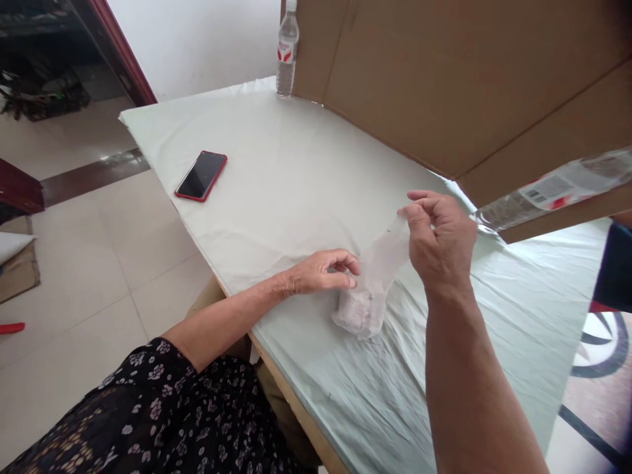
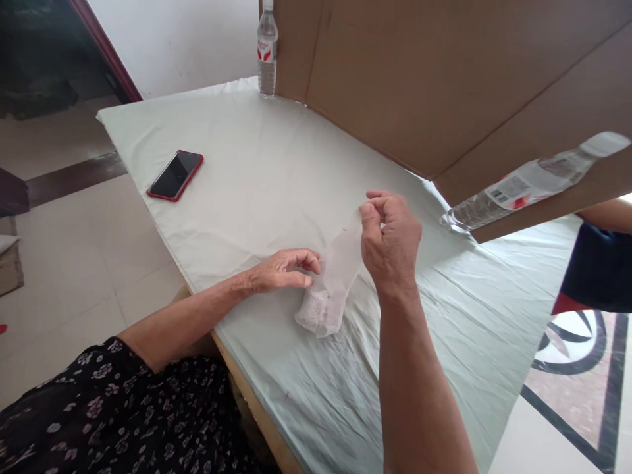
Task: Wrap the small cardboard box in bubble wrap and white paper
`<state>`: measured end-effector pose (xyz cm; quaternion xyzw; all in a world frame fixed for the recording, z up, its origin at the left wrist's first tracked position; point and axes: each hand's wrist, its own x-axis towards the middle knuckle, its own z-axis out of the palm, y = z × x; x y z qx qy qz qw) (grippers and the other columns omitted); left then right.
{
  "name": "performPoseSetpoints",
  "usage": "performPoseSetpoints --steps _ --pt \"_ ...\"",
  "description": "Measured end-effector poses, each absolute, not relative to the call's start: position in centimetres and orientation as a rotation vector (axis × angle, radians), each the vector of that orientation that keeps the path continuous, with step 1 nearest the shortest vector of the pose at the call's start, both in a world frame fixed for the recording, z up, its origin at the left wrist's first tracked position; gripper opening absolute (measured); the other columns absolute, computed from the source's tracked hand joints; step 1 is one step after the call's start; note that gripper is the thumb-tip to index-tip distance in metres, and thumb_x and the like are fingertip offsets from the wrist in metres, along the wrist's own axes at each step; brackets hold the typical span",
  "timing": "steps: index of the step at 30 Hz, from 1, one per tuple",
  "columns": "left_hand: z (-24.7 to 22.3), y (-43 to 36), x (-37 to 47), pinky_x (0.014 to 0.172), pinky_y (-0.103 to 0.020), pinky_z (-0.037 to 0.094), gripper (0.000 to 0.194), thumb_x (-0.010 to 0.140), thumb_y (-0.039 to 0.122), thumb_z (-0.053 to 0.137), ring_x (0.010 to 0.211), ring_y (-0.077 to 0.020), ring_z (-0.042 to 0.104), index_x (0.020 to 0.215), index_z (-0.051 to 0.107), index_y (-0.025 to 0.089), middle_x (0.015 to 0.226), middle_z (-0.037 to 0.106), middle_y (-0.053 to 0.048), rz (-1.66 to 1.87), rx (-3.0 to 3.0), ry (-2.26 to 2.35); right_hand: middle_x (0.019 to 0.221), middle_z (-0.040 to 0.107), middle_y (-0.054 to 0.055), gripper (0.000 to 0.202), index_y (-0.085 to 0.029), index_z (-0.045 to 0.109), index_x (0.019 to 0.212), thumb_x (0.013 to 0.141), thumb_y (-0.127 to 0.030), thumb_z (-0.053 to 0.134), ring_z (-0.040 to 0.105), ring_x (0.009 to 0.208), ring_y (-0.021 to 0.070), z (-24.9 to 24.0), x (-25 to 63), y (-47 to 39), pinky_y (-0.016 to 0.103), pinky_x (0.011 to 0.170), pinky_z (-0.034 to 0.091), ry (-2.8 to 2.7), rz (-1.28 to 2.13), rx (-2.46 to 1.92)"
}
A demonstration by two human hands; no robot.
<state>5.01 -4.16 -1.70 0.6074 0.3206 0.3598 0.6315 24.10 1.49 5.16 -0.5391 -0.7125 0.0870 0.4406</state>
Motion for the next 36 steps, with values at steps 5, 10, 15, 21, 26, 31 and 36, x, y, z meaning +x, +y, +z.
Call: performPoseSetpoints --steps 5,10,15,21,26,31,36 --pt "-2.2 -4.2 5.6 0.098 -0.039 0.048 0.044 0.076 0.014 0.063 0.107 -0.0228 0.064 0.120 0.064 0.012 0.112 0.069 -0.011 0.743 1.333 0.792 0.097 0.072 0.008 0.015 -0.025 0.065 0.089 0.088 -0.036 0.056 0.066 0.090 0.0230 4.3 25.3 1.0 0.040 0.082 0.048 -1.595 0.311 -1.409" --pt "-2.4 -4.0 5.8 0.105 -0.042 0.046 0.052 0.075 0.008 0.061 0.117 -0.0255 0.062 0.127 0.061 0.009 0.123 0.067 -0.015 0.830 1.246 0.831 0.071 0.065 0.002 0.029 -0.023 0.062 0.079 0.084 -0.051 0.062 0.061 0.067 0.0195 4.1 25.5 -4.1 0.034 0.067 0.045 -1.683 0.271 -1.590" --pt "-2.3 -4.0 5.6 0.096 -0.038 0.051 0.045 0.079 0.015 0.066 0.103 -0.0206 0.066 0.124 0.061 0.011 0.110 0.070 -0.011 0.900 1.283 0.829 0.066 0.066 0.003 0.030 -0.021 0.062 0.075 0.083 -0.050 0.059 0.057 0.060 0.0183 3.2 24.2 -6.8 0.030 0.061 0.035 -2.102 0.181 -1.785" --pt "-2.1 -4.5 5.9 0.089 -0.033 0.052 0.042 0.072 0.040 0.080 0.109 -0.0222 0.059 0.103 0.065 0.016 0.118 0.061 -0.011 1.001 1.676 0.996 0.066 0.068 0.004 0.023 -0.023 0.062 0.073 0.085 -0.035 0.047 0.058 0.060 0.0192 3.0 24.5 -6.2 0.031 0.062 0.037 -1.993 0.296 -1.814" --pt "-2.4 -4.5 6.5 0.085 -0.031 0.051 0.007 0.077 0.018 0.067 0.102 -0.0188 0.061 0.077 0.061 0.016 0.110 0.062 -0.009 1.058 1.729 1.182 0.066 0.068 0.003 0.024 -0.024 0.062 0.072 0.084 -0.040 0.049 0.058 0.061 0.0192 3.2 25.2 -6.1 0.032 0.063 0.041 -1.904 0.445 -1.704" --pt "-2.4 -3.7 5.4 0.094 -0.036 0.048 0.016 0.072 0.008 0.061 0.110 -0.0223 0.059 0.064 0.051 0.017 0.112 0.064 -0.010 1.156 1.722 1.532 0.056 0.058 0.000 0.026 -0.024 0.056 0.061 0.080 -0.040 0.051 0.051 0.055 0.0179 1.8 27.7 -4.5 0.032 0.059 0.038 -1.820 0.460 -1.855" --pt "-2.8 -3.0 4.2 0.095 -0.045 0.045 0.015 0.070 0.012 0.063 0.105 -0.0283 0.054 0.063 0.051 0.018 0.099 0.064 -0.010 0.938 1.878 1.895 0.058 0.059 0.002 0.023 -0.024 0.054 0.056 0.074 -0.039 0.056 0.046 0.053 0.0181 -0.2 29.8 -3.0 0.032 0.054 0.033 -1.816 0.448 -2.149"
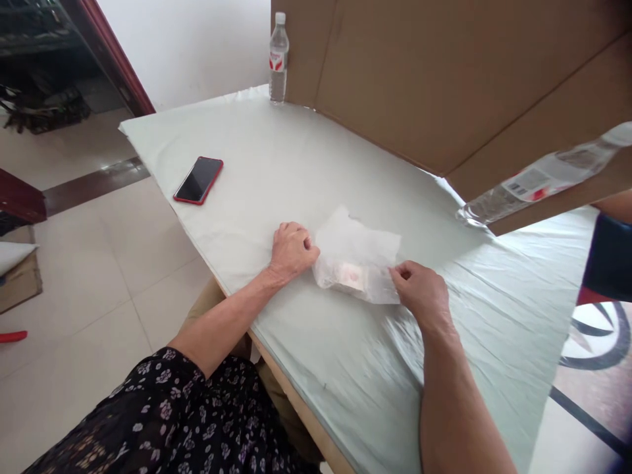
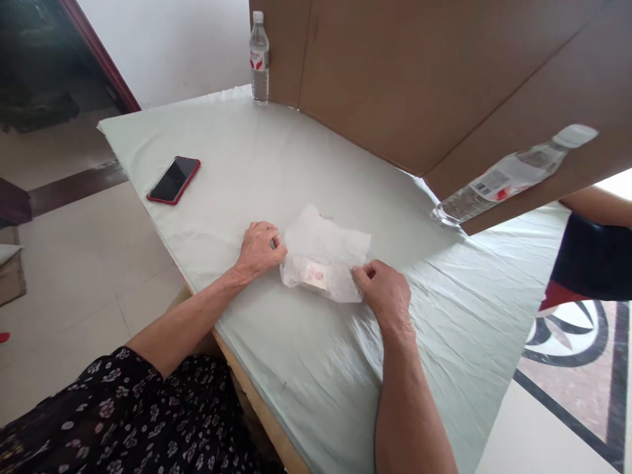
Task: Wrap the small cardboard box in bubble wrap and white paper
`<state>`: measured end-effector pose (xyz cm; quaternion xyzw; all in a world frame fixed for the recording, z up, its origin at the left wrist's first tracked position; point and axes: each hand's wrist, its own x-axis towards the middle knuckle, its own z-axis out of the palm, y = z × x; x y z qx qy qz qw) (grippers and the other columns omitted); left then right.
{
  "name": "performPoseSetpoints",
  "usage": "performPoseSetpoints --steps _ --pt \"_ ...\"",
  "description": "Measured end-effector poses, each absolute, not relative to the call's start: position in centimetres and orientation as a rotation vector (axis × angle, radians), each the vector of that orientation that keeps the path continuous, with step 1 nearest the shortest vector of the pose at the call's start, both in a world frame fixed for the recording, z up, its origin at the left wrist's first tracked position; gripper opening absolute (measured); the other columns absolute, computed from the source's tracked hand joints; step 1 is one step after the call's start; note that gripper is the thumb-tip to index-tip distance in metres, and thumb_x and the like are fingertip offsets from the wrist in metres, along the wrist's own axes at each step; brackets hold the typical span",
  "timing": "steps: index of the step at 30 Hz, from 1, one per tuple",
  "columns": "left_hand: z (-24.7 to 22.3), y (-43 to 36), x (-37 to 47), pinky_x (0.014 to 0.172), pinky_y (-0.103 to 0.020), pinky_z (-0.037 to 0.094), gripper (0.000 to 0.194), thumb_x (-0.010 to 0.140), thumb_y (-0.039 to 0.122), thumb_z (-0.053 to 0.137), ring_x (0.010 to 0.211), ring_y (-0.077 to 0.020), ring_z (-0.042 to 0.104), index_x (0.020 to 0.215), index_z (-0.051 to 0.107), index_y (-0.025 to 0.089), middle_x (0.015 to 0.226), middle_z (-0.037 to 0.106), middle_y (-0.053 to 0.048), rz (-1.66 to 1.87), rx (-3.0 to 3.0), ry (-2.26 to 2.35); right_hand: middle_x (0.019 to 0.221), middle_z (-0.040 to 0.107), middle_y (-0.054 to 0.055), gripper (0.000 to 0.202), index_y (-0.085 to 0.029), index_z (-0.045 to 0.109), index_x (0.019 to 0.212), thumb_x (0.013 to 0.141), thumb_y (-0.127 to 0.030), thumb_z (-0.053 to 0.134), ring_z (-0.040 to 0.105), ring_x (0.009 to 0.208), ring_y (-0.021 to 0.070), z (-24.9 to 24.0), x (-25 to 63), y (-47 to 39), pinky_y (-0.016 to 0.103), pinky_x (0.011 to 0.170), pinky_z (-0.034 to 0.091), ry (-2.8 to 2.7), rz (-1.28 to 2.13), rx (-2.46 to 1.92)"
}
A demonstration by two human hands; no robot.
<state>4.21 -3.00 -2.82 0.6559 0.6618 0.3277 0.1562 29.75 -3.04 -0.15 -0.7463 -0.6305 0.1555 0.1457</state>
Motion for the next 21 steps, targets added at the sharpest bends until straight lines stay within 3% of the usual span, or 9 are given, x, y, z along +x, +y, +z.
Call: performPoseSetpoints --steps 2,7,10,14,17,19,21 --pt "-2.9 -3.0 4.1 0.094 -0.046 0.044 0.007 0.071 0.012 0.061 0.105 -0.0295 0.053 0.072 0.057 0.018 0.100 0.064 -0.011 0.881 1.907 1.955 0.061 0.062 0.003 0.019 -0.024 0.056 0.060 0.073 -0.038 0.060 0.047 0.054 0.0184 -0.2 30.0 -3.0 0.032 0.054 0.032 -1.791 0.374 -2.202" --pt "-1.9 -3.6 4.1 0.095 -0.041 0.046 0.025 0.073 0.009 0.054 0.101 -0.0246 0.057 0.095 0.060 0.018 0.103 0.065 -0.010 1.163 1.935 1.789 0.070 0.068 0.004 0.023 -0.023 0.065 0.077 0.077 -0.046 0.064 0.059 0.065 0.0212 1.5 29.9 -3.9 0.037 0.066 0.045 -1.725 0.340 -1.908" --pt "-1.4 -4.2 4.2 0.102 -0.041 0.044 0.024 0.082 0.019 0.053 0.111 -0.0247 0.057 0.104 0.061 0.018 0.109 0.067 -0.011 1.278 2.061 1.430 0.084 0.074 0.006 0.032 -0.024 0.070 0.089 0.082 -0.054 0.060 0.066 0.077 0.0233 2.7 29.4 -4.5 0.040 0.075 0.051 -1.836 0.549 -1.685" --pt "-1.3 -4.7 4.2 0.106 -0.044 0.041 0.051 0.089 0.037 0.056 0.121 -0.0279 0.056 0.135 0.051 0.014 0.119 0.068 -0.015 1.096 2.010 1.205 0.099 0.077 0.006 0.040 -0.026 0.073 0.100 0.089 -0.058 0.052 0.069 0.093 0.0259 3.3 29.0 -5.1 0.041 0.083 0.052 -1.941 0.790 -1.591" --pt "-0.8 -4.8 3.6 0.103 -0.041 0.044 0.057 0.096 0.044 0.047 0.111 -0.0251 0.064 0.145 0.043 0.015 0.097 0.073 -0.010 1.036 1.841 1.025 0.090 0.077 0.005 0.043 -0.026 0.075 0.098 0.092 -0.060 0.048 0.070 0.091 0.0248 3.9 29.2 -5.8 0.040 0.087 0.053 -1.993 0.959 -1.456" --pt "-0.2 -4.8 3.0 0.095 -0.037 0.048 0.054 0.101 0.048 0.036 0.094 -0.0221 0.069 0.141 0.049 0.014 0.075 0.071 -0.006 0.954 1.720 0.876 0.086 0.077 0.004 0.044 -0.026 0.076 0.097 0.093 -0.060 0.048 0.071 0.088 0.0232 4.3 29.3 -6.6 0.038 0.087 0.053 -2.087 1.139 -1.348" --pt "0.3 -4.7 2.6 0.081 -0.033 0.050 0.052 0.101 0.047 0.037 0.074 -0.0189 0.068 0.135 0.056 0.014 0.060 0.066 -0.002 0.739 1.647 0.786 0.085 0.077 0.003 0.042 -0.026 0.076 0.096 0.093 -0.059 0.049 0.071 0.083 0.0217 4.4 29.2 -7.6 0.035 0.081 0.054 -2.257 1.318 -1.293"
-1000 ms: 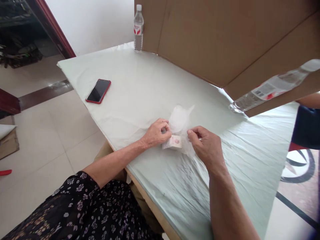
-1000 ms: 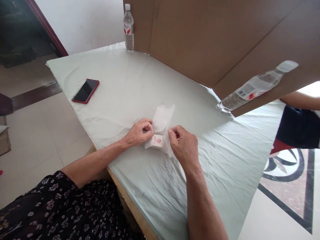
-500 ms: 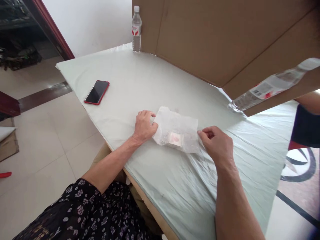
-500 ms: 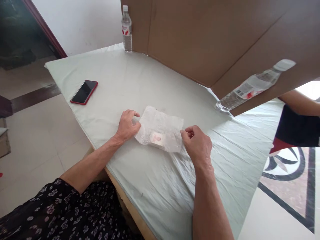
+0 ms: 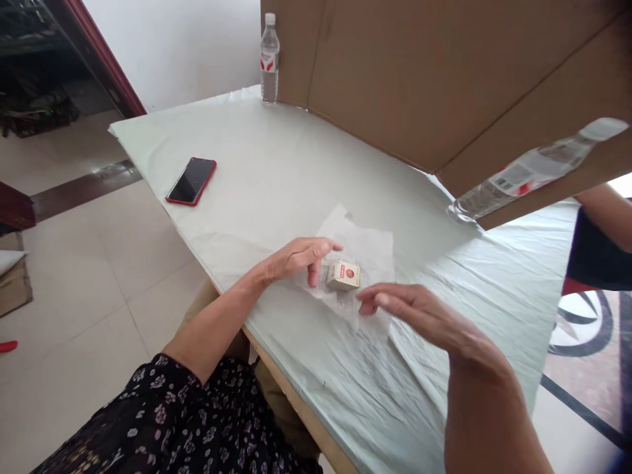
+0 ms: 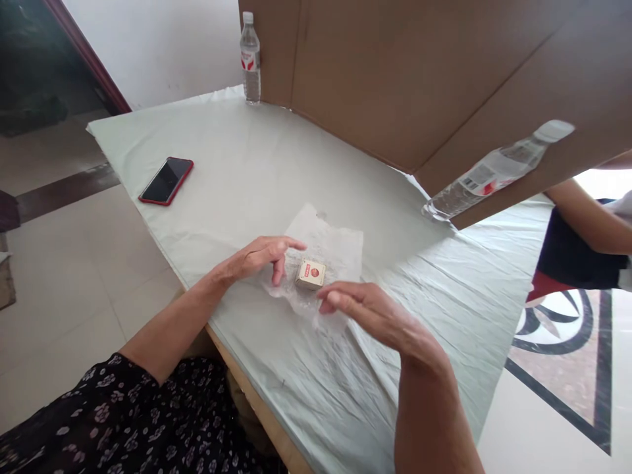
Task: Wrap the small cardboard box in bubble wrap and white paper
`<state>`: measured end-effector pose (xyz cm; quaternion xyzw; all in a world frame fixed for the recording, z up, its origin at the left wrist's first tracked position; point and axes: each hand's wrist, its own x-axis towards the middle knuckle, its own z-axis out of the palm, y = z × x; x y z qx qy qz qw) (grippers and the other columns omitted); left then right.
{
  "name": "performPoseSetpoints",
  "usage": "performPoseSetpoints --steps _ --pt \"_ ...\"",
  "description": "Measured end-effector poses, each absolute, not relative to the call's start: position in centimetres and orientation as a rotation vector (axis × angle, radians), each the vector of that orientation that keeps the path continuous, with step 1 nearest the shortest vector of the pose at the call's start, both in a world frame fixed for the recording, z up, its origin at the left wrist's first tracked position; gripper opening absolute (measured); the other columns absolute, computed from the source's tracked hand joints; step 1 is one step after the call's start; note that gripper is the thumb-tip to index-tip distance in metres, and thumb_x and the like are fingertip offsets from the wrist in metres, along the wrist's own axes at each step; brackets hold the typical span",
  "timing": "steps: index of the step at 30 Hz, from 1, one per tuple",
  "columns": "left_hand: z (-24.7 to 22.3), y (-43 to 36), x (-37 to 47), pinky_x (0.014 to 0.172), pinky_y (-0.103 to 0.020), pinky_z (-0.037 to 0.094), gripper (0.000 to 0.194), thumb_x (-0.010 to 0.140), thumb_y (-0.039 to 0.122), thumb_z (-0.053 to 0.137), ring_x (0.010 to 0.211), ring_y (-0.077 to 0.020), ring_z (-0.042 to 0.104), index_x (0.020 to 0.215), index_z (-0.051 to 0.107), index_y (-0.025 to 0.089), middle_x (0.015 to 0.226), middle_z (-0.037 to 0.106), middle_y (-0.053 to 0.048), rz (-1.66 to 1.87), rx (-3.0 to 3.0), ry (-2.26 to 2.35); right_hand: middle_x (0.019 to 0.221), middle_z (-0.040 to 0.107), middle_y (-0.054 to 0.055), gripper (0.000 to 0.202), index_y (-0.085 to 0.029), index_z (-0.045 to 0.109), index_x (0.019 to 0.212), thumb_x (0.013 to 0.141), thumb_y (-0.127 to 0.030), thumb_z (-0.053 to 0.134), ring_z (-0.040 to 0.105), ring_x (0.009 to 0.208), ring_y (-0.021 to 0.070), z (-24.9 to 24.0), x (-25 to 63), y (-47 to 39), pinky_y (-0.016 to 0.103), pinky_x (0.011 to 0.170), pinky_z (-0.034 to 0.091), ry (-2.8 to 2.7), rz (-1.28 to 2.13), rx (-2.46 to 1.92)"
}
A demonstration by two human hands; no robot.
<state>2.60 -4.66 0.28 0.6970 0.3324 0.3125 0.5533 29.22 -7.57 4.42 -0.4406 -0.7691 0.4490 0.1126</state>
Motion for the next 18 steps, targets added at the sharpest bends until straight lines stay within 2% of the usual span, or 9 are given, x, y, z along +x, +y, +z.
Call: performPoseSetpoints --steps 2,4,7,9,12,15,18 --pt "0.4 -4.5 2.5 0.066 -0.028 0.048 0.044 0.095 0.039 0.050 0.059 -0.0153 0.061 0.129 0.060 0.013 0.056 0.062 0.001 0.552 1.627 0.800 0.081 0.075 0.001 0.038 -0.026 0.076 0.093 0.092 -0.056 0.053 0.069 0.075 0.0203 4.2 29.0 -8.5 0.032 0.071 0.054 -2.424 1.394 -1.301" --pt "0.1 -4.3 2.8 0.060 -0.025 0.044 0.040 0.087 0.028 0.056 0.053 -0.0121 0.054 0.123 0.063 0.013 0.056 0.059 0.004 0.608 1.662 0.925 0.077 0.073 0.000 0.034 -0.026 0.076 0.091 0.091 -0.052 0.055 0.065 0.067 0.0188 3.8 28.8 -9.1 0.031 0.062 0.051 -2.455 1.316 -1.364" --pt "-0.9 -4.0 3.2 0.069 -0.027 0.048 0.030 0.079 0.019 0.057 0.065 -0.0130 0.057 0.106 0.069 0.014 0.072 0.062 0.000 0.907 1.839 1.241 0.073 0.070 0.001 0.032 -0.024 0.073 0.090 0.089 -0.051 0.056 0.061 0.062 0.0182 3.2 28.4 -9.2 0.031 0.058 0.048 -2.227 0.987 -1.524" --pt "-1.5 -3.8 3.4 0.082 -0.032 0.050 0.028 0.076 0.020 0.060 0.086 -0.0183 0.061 0.102 0.071 0.016 0.094 0.065 -0.006 0.955 1.985 1.423 0.083 0.072 0.005 0.033 -0.022 0.071 0.099 0.086 -0.051 0.061 0.064 0.071 0.0208 2.5 27.7 -8.7 0.033 0.062 0.050 -2.080 0.705 -1.556" --pt "-2.1 -3.7 3.4 0.098 -0.038 0.048 0.032 0.075 0.024 0.065 0.111 -0.0245 0.058 0.106 0.070 0.018 0.118 0.060 -0.010 0.891 2.116 1.544 0.119 0.070 0.013 0.049 -0.021 0.063 0.121 0.079 -0.046 0.068 0.066 0.103 0.0294 1.1 26.2 -7.8 0.044 0.082 0.053 -2.110 0.489 -1.413" --pt "-2.3 -3.7 3.3 0.099 -0.040 0.047 0.019 0.075 0.019 0.063 0.109 -0.0255 0.056 0.093 0.070 0.018 0.115 0.061 -0.010 0.823 2.168 1.572 0.121 0.070 0.013 0.045 -0.022 0.064 0.122 0.082 -0.042 0.065 0.064 0.112 0.0316 0.0 25.8 -7.1 0.052 0.094 0.049 -2.175 0.488 -1.363" --pt "-2.3 -3.6 3.2 0.092 -0.039 0.048 0.010 0.076 0.013 0.059 0.097 -0.0242 0.056 0.077 0.067 0.018 0.100 0.065 -0.009 0.749 2.189 1.551 0.116 0.071 0.012 0.046 -0.022 0.065 0.120 0.081 -0.047 0.065 0.066 0.103 0.0299 -0.3 28.1 -6.6 0.049 0.089 0.051 -2.000 0.418 -1.513"
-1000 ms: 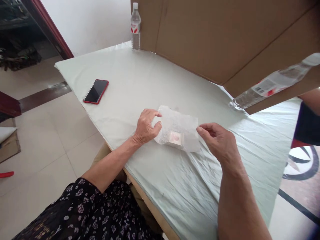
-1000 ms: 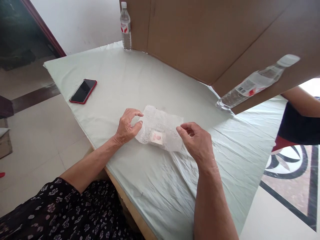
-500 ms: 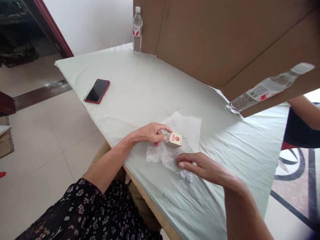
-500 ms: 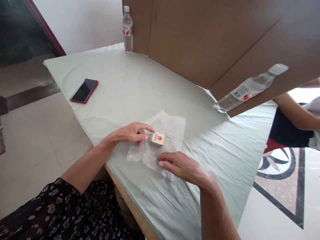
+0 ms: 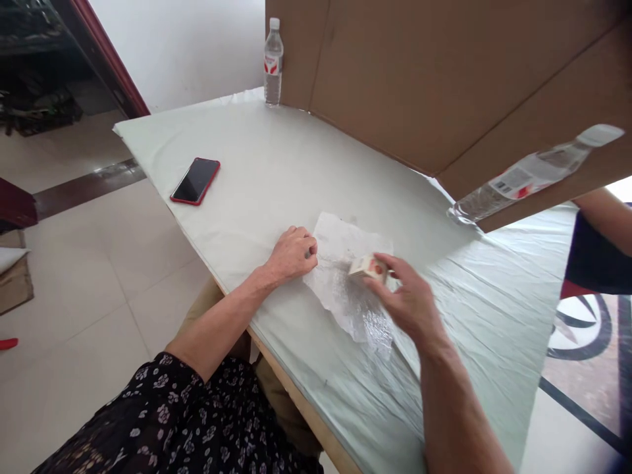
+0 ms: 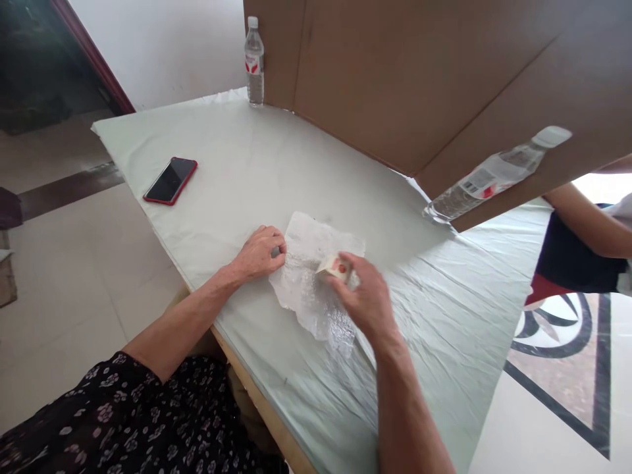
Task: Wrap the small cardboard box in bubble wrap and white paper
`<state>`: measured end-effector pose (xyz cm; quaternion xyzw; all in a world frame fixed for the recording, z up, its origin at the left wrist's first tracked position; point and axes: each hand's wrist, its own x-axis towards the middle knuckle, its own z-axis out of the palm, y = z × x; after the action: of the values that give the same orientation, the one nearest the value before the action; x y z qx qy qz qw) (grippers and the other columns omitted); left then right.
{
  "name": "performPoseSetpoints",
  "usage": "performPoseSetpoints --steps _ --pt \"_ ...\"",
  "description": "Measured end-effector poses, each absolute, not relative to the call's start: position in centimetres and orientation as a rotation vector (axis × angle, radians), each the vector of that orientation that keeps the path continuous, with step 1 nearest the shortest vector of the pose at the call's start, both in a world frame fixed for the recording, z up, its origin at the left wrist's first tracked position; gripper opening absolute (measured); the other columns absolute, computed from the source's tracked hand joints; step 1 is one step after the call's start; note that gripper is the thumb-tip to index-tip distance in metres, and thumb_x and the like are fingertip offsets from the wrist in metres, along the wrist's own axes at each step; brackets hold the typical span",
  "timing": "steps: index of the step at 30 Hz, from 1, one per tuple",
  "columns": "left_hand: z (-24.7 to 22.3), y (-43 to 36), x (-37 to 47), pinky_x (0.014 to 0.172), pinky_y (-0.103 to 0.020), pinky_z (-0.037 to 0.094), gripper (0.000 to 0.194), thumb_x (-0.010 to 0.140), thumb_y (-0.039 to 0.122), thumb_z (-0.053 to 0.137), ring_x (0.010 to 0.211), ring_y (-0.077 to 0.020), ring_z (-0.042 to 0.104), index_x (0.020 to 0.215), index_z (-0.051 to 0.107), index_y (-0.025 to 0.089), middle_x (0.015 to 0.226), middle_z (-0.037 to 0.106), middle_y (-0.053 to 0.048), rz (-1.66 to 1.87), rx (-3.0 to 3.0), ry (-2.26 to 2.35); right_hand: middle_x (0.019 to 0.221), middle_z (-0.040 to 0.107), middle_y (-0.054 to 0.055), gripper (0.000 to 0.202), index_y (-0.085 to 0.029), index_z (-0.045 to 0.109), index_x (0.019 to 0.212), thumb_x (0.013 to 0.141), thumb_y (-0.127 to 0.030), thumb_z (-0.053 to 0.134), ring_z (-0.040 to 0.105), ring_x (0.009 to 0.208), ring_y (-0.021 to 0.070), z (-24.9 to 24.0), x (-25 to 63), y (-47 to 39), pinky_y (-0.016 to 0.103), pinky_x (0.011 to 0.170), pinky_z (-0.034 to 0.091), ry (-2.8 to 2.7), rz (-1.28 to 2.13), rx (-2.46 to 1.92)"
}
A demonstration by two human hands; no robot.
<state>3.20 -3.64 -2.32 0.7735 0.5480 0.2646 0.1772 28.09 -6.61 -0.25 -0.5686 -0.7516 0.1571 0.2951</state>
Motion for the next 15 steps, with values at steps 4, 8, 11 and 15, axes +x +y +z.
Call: performPoseSetpoints --steps 4,8,11,15 --pt "-2.3 -3.6 3.2 0.086 -0.039 0.046 0.014 0.076 0.011 0.056 0.091 -0.0240 0.055 0.076 0.068 0.017 0.093 0.066 -0.009 0.717 2.178 1.607 0.107 0.070 0.011 0.050 -0.022 0.066 0.115 0.075 -0.050 0.068 0.065 0.091 0.0301 -0.7 33.9 -5.7 0.050 0.082 0.051 -1.722 0.172 -1.744" --pt "-2.4 -3.3 3.3 0.085 -0.040 0.045 0.020 0.076 0.008 0.053 0.087 -0.0239 0.055 0.078 0.070 0.018 0.083 0.066 -0.007 0.662 2.168 1.602 0.100 0.068 0.012 0.044 -0.028 0.066 0.106 0.071 -0.053 0.071 0.063 0.092 0.0388 -1.7 36.7 -5.6 0.060 0.078 0.047 -1.671 0.087 -1.865" --pt "-2.6 -3.1 3.2 0.086 -0.039 0.046 0.025 0.078 0.006 0.049 0.088 -0.0234 0.056 0.082 0.071 0.019 0.085 0.067 -0.007 0.706 2.156 1.638 0.131 0.060 0.016 0.042 -0.036 0.062 0.117 0.078 -0.046 0.071 0.052 0.121 0.0461 -1.2 35.0 -6.4 0.066 0.092 0.040 -1.649 -0.108 -1.751" --pt "-3.0 -2.8 2.9 0.094 -0.042 0.046 0.026 0.079 0.008 0.053 0.100 -0.0258 0.057 0.095 0.071 0.017 0.102 0.066 -0.011 0.852 2.114 1.786 0.132 0.061 0.015 0.041 -0.027 0.060 0.123 0.086 -0.047 0.062 0.056 0.124 0.0378 -0.5 30.4 -7.4 0.060 0.101 0.041 -1.902 -0.071 -1.465"
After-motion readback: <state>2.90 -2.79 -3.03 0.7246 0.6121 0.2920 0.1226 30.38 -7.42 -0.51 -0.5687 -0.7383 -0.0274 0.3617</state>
